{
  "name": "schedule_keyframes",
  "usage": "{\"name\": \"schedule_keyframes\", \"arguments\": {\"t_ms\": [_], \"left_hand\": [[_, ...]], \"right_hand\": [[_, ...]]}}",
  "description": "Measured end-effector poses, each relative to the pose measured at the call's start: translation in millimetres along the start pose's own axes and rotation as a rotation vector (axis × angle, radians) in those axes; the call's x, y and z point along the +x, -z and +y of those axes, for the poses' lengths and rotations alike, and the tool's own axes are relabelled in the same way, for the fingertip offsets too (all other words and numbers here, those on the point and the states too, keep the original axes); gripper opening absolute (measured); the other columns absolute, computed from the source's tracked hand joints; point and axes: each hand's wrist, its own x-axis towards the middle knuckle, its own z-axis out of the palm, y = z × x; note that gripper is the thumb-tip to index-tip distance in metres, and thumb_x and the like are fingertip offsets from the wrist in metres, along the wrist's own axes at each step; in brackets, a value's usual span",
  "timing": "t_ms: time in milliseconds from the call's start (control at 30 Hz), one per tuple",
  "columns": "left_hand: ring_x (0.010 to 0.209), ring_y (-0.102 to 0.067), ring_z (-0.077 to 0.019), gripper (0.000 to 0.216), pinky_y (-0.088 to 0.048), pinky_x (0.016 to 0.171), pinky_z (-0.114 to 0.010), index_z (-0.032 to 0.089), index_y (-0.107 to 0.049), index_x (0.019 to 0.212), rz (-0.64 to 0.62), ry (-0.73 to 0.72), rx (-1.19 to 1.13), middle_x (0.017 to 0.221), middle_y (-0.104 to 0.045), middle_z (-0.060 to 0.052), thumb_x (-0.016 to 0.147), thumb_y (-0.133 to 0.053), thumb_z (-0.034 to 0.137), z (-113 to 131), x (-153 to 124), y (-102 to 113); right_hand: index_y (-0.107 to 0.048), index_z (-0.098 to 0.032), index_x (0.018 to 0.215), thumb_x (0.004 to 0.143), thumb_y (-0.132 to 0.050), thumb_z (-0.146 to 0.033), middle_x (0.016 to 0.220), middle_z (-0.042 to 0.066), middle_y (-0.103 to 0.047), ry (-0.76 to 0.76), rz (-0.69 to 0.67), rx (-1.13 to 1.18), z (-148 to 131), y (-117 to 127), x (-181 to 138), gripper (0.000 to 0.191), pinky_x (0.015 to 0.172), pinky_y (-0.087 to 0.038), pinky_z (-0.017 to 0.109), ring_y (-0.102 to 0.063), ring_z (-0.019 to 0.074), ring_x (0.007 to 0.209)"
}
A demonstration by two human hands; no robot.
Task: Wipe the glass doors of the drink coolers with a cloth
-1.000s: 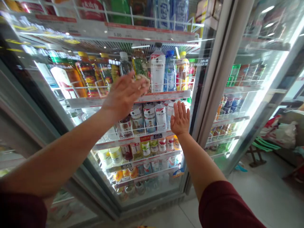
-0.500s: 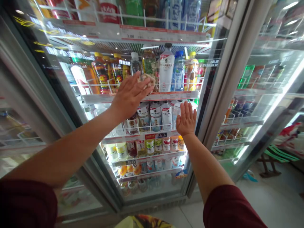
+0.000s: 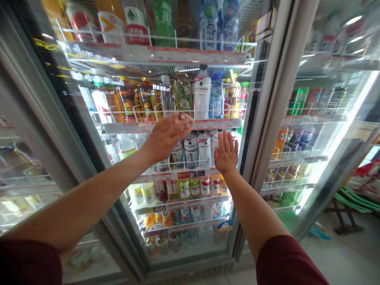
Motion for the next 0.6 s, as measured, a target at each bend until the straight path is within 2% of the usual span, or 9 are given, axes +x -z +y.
{"name": "schedule_keyframes", "arguments": {"t_ms": [67,133,267,333,367,467,533,600], "left_hand": [[0.168,-0.02,-0.0143,0.065,-0.022,0.142,-0.041,0.033,-0.052,0.159,-0.098,-0.169,-0.027,0.169,-0.05,0.006,0.103,-0.042,0.001,13,-9,-5],[0.167,-0.025,-0.0146,0.067,-0.024,0.141,-0.042,0.034,-0.051,0.16,-0.156,-0.228,-0.034,0.169,-0.049,0.006,0.102,-0.043,-0.001,11,-11,-2],[0.17,-0.016,-0.0203,0.07,-0.019,0.142,-0.051,0.033,-0.048,0.164,-0.048,0.003,0.03,0.173,-0.044,0.002,0.103,-0.044,0.0,-21,4,10],[0.17,-0.011,-0.0229,0.067,-0.019,0.141,-0.053,0.031,-0.047,0.164,0.008,0.09,0.073,0.174,-0.041,0.0,0.104,-0.044,0.001,-24,7,9],[0.17,-0.011,-0.0237,0.067,-0.02,0.141,-0.053,0.029,-0.048,0.164,0.009,0.088,0.086,0.174,-0.042,-0.001,0.104,-0.044,0.001,-20,6,7],[0.169,-0.02,-0.0209,0.065,-0.026,0.14,-0.048,0.03,-0.052,0.161,-0.115,-0.122,0.069,0.171,-0.046,0.001,0.103,-0.046,0.0,5,-2,-2],[0.167,-0.027,-0.0179,0.064,-0.027,0.14,-0.044,0.033,-0.053,0.16,-0.196,-0.267,0.046,0.17,-0.047,0.004,0.104,-0.047,0.003,11,-3,-3],[0.167,-0.025,-0.0174,0.064,-0.023,0.141,-0.044,0.033,-0.05,0.162,-0.166,-0.242,0.052,0.171,-0.046,0.004,0.106,-0.045,0.003,2,4,0]], "right_hand": [[-0.042,-0.019,0.169,0.11,-0.031,-0.035,0.169,0.016,-0.052,-0.007,-0.009,0.005,0,0,1,0.063,0.137,-0.022,0.055,-0.041,0.0273,0.164],[-0.043,-0.018,0.169,0.11,-0.031,-0.036,0.17,0.016,-0.051,-0.011,-0.018,0.02,0,-1,1,0.063,0.137,-0.021,0.055,-0.04,0.0272,0.164],[-0.044,-0.017,0.168,0.11,-0.032,-0.036,0.17,0.016,-0.051,0.001,-0.011,0.038,0,-2,1,0.062,0.136,-0.022,0.055,-0.041,0.027,0.163],[-0.044,-0.017,0.168,0.11,-0.032,-0.036,0.17,0.016,-0.052,0.0,-0.008,0.035,-1,-2,1,0.062,0.136,-0.022,0.054,-0.041,0.0269,0.163],[-0.044,-0.018,0.168,0.11,-0.032,-0.037,0.169,0.016,-0.052,-0.005,-0.01,0.033,-1,-2,1,0.062,0.136,-0.022,0.054,-0.042,0.0267,0.163],[-0.044,-0.018,0.168,0.11,-0.032,-0.036,0.169,0.015,-0.052,-0.005,-0.004,0.021,-2,-2,1,0.062,0.137,-0.021,0.052,-0.041,0.0255,0.163],[-0.043,-0.018,0.168,0.111,-0.032,-0.035,0.169,0.016,-0.053,0.022,0.027,0.006,-2,-1,1,0.062,0.137,-0.022,0.051,-0.042,0.0253,0.163],[-0.04,-0.017,0.17,0.111,-0.033,-0.034,0.169,0.016,-0.053,0.047,0.05,-0.004,-1,-1,1,0.062,0.136,-0.022,0.05,-0.041,0.0255,0.163]]}}
